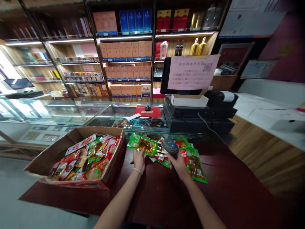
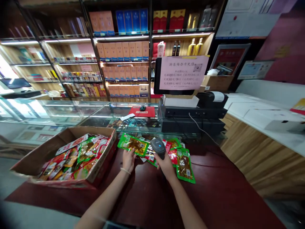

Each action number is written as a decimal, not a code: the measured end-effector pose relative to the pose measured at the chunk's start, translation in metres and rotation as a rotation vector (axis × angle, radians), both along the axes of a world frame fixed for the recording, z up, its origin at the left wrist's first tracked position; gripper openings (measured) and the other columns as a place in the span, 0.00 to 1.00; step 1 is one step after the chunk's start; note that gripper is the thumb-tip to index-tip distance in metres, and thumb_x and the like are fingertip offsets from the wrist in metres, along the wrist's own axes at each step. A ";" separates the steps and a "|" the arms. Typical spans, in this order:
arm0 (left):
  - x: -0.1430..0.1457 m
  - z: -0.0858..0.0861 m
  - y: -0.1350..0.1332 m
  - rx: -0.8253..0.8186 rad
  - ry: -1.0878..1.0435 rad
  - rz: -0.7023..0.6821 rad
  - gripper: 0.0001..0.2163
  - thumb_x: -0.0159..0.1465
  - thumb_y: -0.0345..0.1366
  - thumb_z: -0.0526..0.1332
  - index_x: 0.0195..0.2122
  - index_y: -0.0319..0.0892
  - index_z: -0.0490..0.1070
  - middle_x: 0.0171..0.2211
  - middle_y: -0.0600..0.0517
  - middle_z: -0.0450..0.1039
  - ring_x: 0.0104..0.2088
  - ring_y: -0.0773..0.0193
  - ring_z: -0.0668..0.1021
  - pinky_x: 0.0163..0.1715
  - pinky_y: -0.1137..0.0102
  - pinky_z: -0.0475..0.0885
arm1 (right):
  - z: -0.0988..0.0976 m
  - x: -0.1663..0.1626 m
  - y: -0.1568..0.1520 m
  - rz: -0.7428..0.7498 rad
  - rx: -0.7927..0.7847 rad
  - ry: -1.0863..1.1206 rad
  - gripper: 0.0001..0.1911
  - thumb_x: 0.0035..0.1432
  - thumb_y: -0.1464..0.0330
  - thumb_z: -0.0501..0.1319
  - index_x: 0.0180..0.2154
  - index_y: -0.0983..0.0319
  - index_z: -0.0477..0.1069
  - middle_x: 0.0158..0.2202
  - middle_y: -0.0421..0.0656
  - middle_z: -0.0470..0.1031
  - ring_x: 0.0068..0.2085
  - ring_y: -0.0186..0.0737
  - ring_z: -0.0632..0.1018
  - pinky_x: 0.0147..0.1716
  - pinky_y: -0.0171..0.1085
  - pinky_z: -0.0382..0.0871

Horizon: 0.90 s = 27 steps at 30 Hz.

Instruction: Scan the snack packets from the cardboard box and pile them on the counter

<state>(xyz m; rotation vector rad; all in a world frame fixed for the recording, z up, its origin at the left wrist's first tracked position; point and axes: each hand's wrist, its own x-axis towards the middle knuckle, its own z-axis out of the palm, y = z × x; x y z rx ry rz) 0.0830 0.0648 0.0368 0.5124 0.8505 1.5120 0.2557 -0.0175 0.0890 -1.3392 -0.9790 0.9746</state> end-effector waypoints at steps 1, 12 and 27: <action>-0.001 -0.008 0.001 -0.011 -0.005 -0.006 0.17 0.50 0.33 0.70 0.35 0.43 0.62 0.32 0.55 0.73 0.34 0.68 0.79 0.35 0.71 0.75 | -0.004 0.000 -0.001 0.027 -0.028 -0.008 0.21 0.48 0.51 0.65 0.33 0.59 0.64 0.15 0.32 0.65 0.12 0.32 0.65 0.12 0.32 0.57; -0.013 -0.033 0.013 -0.014 -0.072 -0.098 0.16 0.53 0.32 0.69 0.39 0.44 0.65 0.39 0.53 0.75 0.40 0.67 0.79 0.43 0.69 0.74 | -0.040 -0.002 -0.016 0.187 -0.210 0.158 0.22 0.50 0.53 0.63 0.40 0.59 0.61 0.17 0.30 0.66 0.12 0.28 0.64 0.11 0.27 0.56; -0.006 -0.026 0.007 -0.022 0.010 -0.136 0.18 0.51 0.35 0.71 0.39 0.42 0.65 0.35 0.52 0.75 0.36 0.67 0.79 0.41 0.69 0.74 | -0.036 0.007 -0.021 0.173 -0.220 0.203 0.22 0.48 0.52 0.65 0.33 0.60 0.62 0.15 0.31 0.66 0.12 0.29 0.65 0.11 0.28 0.55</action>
